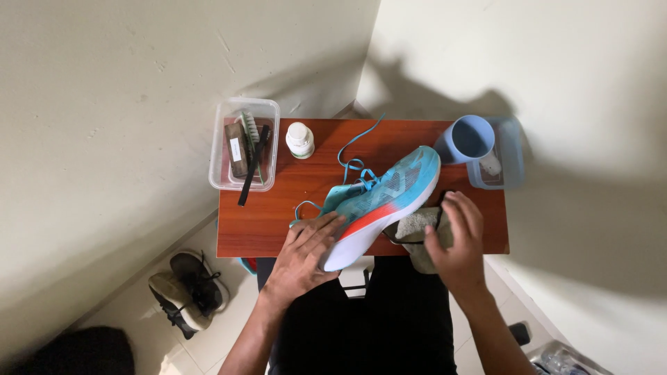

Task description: A person is repairing or cleaning a blue running shoe by applying a liquid substance to the midsole with a small brush and wiping it with a cloth.

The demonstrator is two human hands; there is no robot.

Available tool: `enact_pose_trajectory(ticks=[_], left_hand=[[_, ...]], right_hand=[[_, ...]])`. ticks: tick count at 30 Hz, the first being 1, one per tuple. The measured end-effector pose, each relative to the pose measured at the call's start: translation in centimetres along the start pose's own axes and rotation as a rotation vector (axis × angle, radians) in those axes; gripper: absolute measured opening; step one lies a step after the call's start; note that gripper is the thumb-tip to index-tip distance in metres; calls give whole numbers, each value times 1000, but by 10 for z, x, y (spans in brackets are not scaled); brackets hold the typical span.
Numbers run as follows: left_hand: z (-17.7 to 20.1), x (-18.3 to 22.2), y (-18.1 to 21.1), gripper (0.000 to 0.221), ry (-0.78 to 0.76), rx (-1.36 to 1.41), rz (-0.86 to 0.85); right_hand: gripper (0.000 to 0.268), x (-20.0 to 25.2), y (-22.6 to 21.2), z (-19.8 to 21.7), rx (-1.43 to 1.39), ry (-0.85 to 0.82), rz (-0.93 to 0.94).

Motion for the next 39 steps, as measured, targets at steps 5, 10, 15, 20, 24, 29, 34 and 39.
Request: enact_pose_trajectory(ticks=[5,10,15,20,24,29,34,39], left_hand=[[10,-2,-10,53,-30,49,12],[26,-7,-12,55,-54,59,8],[34,12,-22,72,-78,-12,122],[27,43,-21,87,-106,-146,234],[22,69,-16,84,-216,-317,138],[21,72,-8,67,-145,-326,9],[21,72,-4,57,-142,-312,-28],[19,72,-4,58,-154,-326,-43]], right_hand=[[55,9,-43,-26,14,4,472],[80,1,-55,-50,228,-46,616],[73,11,-41,-68,194,-72,587],[60,24,-33,-68,153,12,586],[32,33,-36,-57,164,19,558],[29,42,-27,-57,158,90,595],[31,54,-36,-57,183,117,579],[42,75,-56,-64,116,12,555]])
Point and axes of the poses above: each hand's wrist, its own x-axis away from the middle knuckle, its own z-axis out of the back of the hand, y = z × x, the point moved 5 cm from there along -x, towards the middle knuckle, and after that the axes turned 14 degrees about y, right-handed, at the moved point
